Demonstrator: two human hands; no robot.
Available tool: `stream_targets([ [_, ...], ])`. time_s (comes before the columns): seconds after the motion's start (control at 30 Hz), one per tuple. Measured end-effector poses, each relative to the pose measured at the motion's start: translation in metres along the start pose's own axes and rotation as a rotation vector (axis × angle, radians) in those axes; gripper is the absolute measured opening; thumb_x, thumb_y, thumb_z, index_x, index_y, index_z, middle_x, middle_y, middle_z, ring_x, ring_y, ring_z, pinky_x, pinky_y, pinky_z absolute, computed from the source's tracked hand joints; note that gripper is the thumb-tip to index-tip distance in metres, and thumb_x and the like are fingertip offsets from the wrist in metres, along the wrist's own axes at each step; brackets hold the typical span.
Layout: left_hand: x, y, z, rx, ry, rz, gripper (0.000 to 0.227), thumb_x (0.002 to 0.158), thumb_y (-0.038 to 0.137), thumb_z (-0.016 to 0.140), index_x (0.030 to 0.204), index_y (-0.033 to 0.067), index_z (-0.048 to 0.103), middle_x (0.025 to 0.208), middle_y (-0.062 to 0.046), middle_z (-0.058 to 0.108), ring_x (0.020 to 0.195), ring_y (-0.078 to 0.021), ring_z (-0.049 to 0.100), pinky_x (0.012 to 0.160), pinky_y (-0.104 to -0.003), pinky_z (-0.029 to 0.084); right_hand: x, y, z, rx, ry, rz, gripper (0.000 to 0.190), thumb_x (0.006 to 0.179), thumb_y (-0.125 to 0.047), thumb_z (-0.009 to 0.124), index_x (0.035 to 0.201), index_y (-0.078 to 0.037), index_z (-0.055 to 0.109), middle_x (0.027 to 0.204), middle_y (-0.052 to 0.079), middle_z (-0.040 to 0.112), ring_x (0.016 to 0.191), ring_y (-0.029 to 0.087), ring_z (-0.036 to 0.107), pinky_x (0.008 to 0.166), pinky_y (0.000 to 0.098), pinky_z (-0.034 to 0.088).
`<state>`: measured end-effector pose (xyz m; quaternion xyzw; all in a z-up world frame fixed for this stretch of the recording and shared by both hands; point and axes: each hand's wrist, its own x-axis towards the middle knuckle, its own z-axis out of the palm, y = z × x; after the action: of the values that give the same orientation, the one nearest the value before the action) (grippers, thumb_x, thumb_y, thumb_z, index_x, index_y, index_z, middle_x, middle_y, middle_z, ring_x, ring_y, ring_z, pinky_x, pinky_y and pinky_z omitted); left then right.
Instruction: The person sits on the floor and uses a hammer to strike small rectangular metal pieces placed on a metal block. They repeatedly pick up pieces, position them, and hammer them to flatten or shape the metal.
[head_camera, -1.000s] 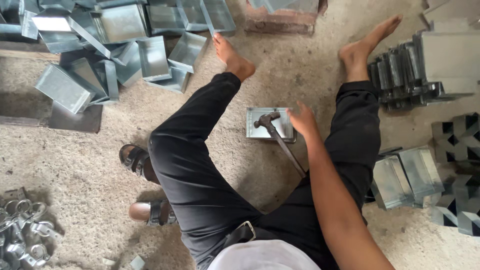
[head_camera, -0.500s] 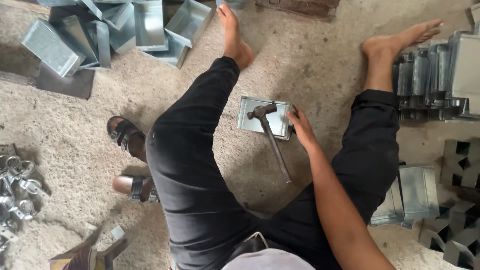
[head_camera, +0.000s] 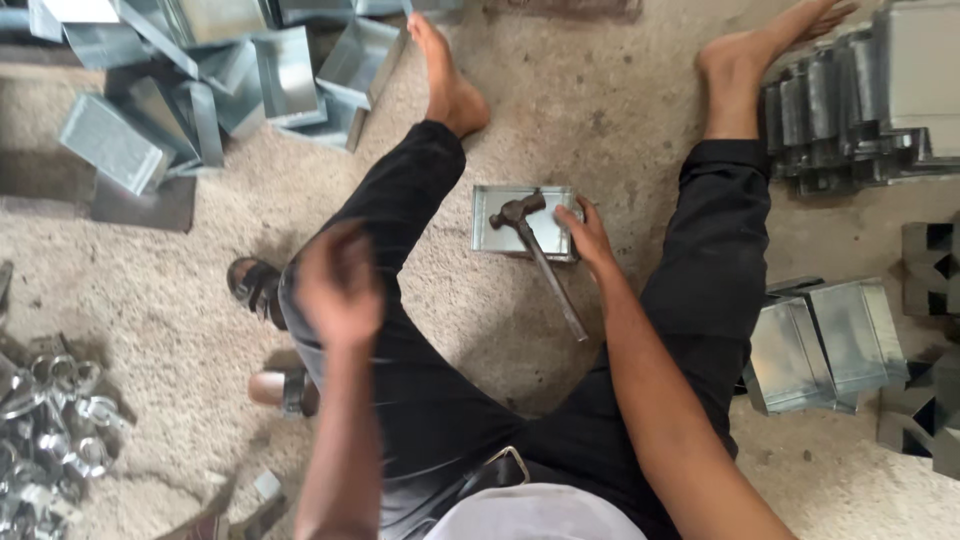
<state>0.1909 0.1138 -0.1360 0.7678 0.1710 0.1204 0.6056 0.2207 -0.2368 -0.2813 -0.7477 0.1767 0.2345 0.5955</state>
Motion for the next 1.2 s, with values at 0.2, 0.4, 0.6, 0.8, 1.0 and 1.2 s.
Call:
stream_targets([
  [0.2,0.002,-0.146,0.107,0.024,-0.282,-0.452,0.09,0.098,0.064,0.046,0.158,-0.0001,0.025,0.16,-0.025,0.033,0.15,-0.0342,0.03,0.121,-0.043,0.025,0.016,0.04,0.012,0.072,0.034,-0.116,0.096,0.076,-0.051,0.078,0.154,-0.013,0.038,0.146,0.021,0.053,0.129,0.033,0.057,0.105,0.043,0.047],
  [0.4,0.006,-0.18,0.143,-0.13,-0.376,-0.553,0.096,0.092,0.072,0.046,0.158,0.0029,0.034,0.159,-0.021,0.042,0.146,-0.0327,0.038,0.118,-0.042,0.028,0.054,0.081,0.018,0.201,0.017,-0.244,0.084,0.08,-0.037,0.082,0.146,-0.008,0.039,0.132,0.02,0.058,0.113,0.03,0.063,0.092,0.0398,0.053],
  [0.6,0.002,-0.167,0.135,-0.492,-0.475,-0.736,0.093,0.091,0.066,0.052,0.158,0.0022,0.037,0.153,-0.025,0.047,0.139,-0.0372,0.048,0.111,-0.046,0.04,0.043,0.07,0.017,0.281,-0.04,-0.208,0.076,0.083,-0.03,0.08,0.142,-0.006,0.038,0.124,0.018,0.059,0.106,0.025,0.065,0.087,0.036,0.055],
  [0.8,-0.027,-0.179,0.138,-0.459,-0.342,-0.647,0.092,0.093,0.055,0.058,0.162,0.0073,0.019,0.163,-0.017,0.036,0.147,-0.0298,0.039,0.118,-0.041,0.034,0.047,0.063,0.012,0.308,-0.126,-0.19,0.075,0.084,-0.028,0.079,0.141,-0.005,0.036,0.124,0.018,0.061,0.108,0.025,0.065,0.092,0.0364,0.055],
  [1.0,-0.047,-0.191,0.131,-0.422,-0.237,-0.709,0.077,0.1,0.05,0.047,0.161,0.0072,0.025,0.159,-0.018,0.04,0.145,-0.0313,0.041,0.116,-0.043,0.034,0.056,0.038,0.008,0.027,-0.215,-0.222,0.084,0.082,-0.033,0.077,0.149,-0.005,0.035,0.137,0.021,0.053,0.125,0.032,0.055,0.106,0.0427,0.043],
  [1.2,-0.012,-0.128,0.132,0.156,0.074,0.035,0.054,0.104,0.036,0.054,0.146,0.0041,0.046,0.145,-0.021,0.054,0.135,-0.0364,0.053,0.114,-0.045,0.042,-0.065,-0.043,0.005,-0.762,0.252,-0.541,0.067,0.086,-0.041,0.083,0.137,-0.009,0.055,0.138,0.027,0.051,0.127,0.048,0.052,0.106,0.0522,0.043],
])
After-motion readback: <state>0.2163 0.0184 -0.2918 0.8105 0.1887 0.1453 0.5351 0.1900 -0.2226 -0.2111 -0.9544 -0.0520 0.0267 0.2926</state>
